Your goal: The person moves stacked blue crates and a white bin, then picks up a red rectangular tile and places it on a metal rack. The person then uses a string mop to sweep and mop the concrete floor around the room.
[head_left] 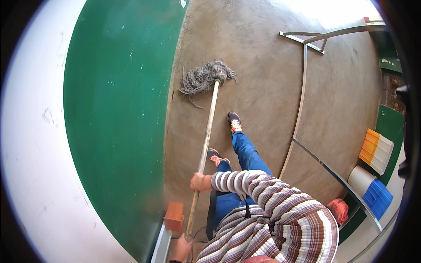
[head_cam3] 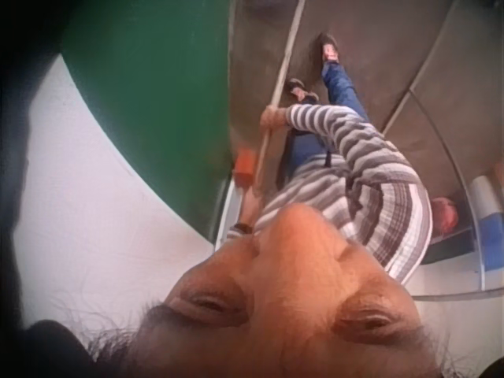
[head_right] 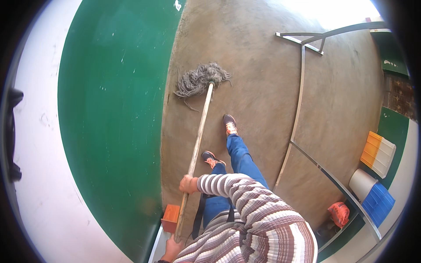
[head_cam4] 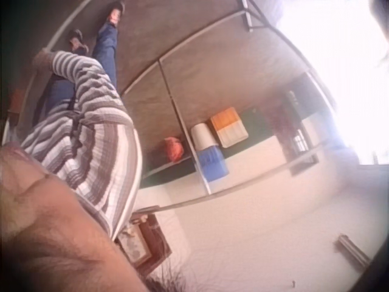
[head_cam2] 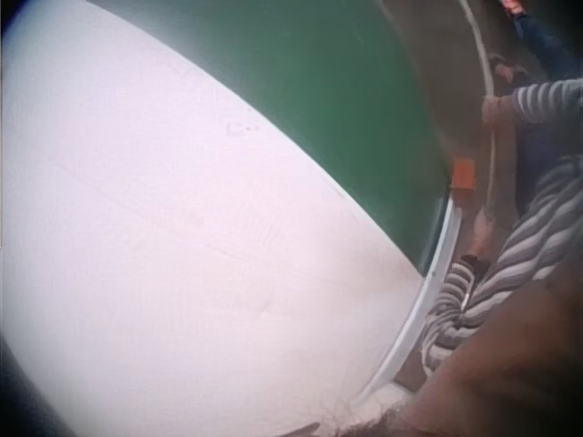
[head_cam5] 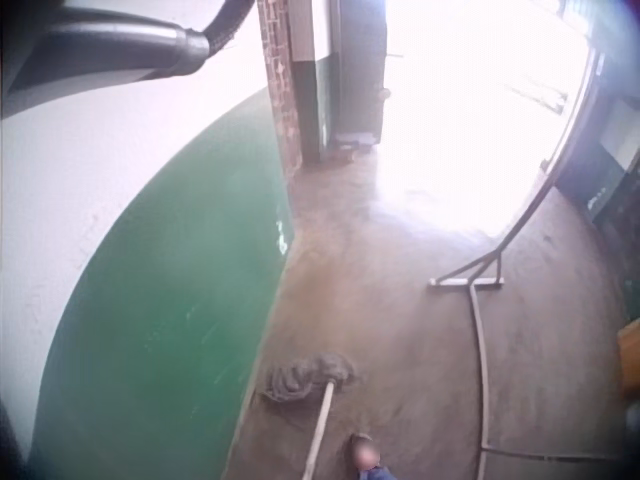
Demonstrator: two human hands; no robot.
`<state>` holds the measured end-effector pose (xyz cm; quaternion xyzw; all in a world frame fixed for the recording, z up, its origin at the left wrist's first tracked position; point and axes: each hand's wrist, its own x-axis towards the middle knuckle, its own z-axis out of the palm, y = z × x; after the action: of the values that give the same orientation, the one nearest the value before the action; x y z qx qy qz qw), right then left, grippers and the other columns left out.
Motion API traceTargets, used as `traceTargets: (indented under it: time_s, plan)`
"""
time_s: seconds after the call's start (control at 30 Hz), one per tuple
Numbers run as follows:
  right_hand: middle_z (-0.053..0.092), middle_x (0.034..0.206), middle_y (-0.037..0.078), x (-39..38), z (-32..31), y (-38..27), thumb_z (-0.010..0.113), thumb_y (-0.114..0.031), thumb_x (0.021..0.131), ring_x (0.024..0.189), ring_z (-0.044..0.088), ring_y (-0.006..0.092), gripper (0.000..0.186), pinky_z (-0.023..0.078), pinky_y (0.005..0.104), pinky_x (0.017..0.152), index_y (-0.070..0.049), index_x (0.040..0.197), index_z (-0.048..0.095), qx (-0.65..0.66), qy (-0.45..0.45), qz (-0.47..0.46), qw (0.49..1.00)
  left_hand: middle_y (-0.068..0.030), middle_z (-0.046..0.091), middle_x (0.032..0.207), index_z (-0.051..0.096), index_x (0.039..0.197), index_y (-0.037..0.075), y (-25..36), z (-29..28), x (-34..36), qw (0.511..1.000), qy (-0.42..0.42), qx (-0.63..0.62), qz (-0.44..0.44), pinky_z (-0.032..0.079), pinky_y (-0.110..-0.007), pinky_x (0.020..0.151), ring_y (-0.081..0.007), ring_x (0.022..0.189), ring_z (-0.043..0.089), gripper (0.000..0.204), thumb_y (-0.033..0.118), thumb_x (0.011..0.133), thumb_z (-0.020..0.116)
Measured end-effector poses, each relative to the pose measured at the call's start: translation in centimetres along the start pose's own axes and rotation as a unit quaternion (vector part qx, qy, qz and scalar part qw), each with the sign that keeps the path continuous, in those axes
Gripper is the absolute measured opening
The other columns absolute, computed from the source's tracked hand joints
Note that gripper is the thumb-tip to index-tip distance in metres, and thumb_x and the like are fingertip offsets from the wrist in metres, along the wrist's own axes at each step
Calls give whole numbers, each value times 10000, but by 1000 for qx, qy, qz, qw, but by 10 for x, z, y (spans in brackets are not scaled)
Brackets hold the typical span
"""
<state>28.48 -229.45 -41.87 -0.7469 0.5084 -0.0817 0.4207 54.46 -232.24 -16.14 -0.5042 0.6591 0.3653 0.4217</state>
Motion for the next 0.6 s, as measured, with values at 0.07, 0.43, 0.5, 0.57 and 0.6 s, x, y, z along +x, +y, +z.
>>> traceTargets:
  time_s: [0.07, 0.43, 0.5, 0.57, 0.6]
  plan:
    - [675, 746, 11, -18, -17, 57, 740, -243, 618, 768, 667, 217, 144, 487, 383, 673, -173, 729, 679, -21, 15, 17, 1000, -260, 636, 877, 557, 1047, -36, 44, -4, 47, 999, 6, -2, 48, 502, -430, 740, -411, 886, 618, 448, 185, 698, 731]
    - [558, 929, 5, -191, -159, 377, 642, -161, 699, 1058, 493, 197, 145, 371, 374, 979, -163, 840, 610, -210, 267, 374, 863, -212, 609, 682, 477, 1074, -67, 427, -22, 286, 973, 72, 21, 218, 486, -406, 380, -296, 458, 607, 374, 57, 736, 581]
    - [562, 974, 10, -220, -179, 400, 674, -131, 676, 1113, 471, 197, 220, 379, 381, 943, -142, 885, 604, -187, 298, 430, 831, -273, 613, 741, 492, 1027, -69, 492, -25, 301, 951, 100, 84, 279, 522, -445, 509, -398, 604, 638, 308, 31, 738, 533]
    - [559, 1056, 15, -250, -188, 409, 679, -104, 674, 1194, 432, 218, 268, 380, 386, 942, -131, 925, 591, -151, 332, 449, 816, -285, 629, 860, 518, 1012, -42, 535, -20, 297, 946, 123, 145, 261, 505, -480, 749, -412, 857, 635, 271, 58, 760, 536]
    - [554, 1083, 18, -261, -189, 410, 680, -96, 673, 1216, 419, 225, 279, 378, 390, 947, -130, 934, 585, -135, 335, 466, 807, -277, 632, 912, 511, 1047, -28, 547, -17, 291, 952, 114, 152, 240, 478, -477, 827, -405, 941, 615, 305, 86, 769, 563]
